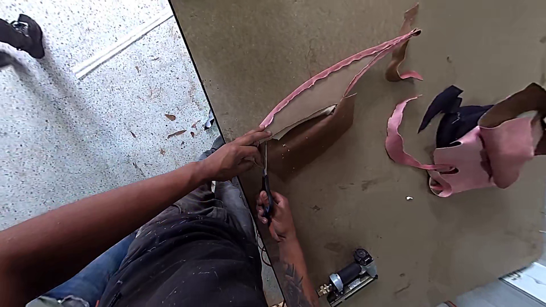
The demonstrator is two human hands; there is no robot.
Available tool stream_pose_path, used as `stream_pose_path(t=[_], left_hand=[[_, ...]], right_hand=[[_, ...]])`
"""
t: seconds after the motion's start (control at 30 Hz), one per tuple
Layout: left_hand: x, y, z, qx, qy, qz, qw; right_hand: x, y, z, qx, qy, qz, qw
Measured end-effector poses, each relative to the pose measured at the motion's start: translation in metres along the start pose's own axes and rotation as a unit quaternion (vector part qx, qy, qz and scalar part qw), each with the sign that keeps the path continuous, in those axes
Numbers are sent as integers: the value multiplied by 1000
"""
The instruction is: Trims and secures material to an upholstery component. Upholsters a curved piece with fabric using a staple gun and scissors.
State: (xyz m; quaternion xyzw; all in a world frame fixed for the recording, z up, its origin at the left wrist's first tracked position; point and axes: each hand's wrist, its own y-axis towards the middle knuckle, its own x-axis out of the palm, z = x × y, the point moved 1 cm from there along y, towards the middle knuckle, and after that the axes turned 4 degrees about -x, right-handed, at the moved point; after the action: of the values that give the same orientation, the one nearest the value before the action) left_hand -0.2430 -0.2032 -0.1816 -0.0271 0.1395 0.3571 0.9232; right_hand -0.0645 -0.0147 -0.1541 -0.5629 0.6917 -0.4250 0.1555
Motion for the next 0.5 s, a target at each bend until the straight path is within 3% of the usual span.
stream_pose_path(t=[0.5], left_hand=[[3,-4,3,8,2,-9,1000]], right_hand=[[-18,5,-5,1,-30,-34,999]])
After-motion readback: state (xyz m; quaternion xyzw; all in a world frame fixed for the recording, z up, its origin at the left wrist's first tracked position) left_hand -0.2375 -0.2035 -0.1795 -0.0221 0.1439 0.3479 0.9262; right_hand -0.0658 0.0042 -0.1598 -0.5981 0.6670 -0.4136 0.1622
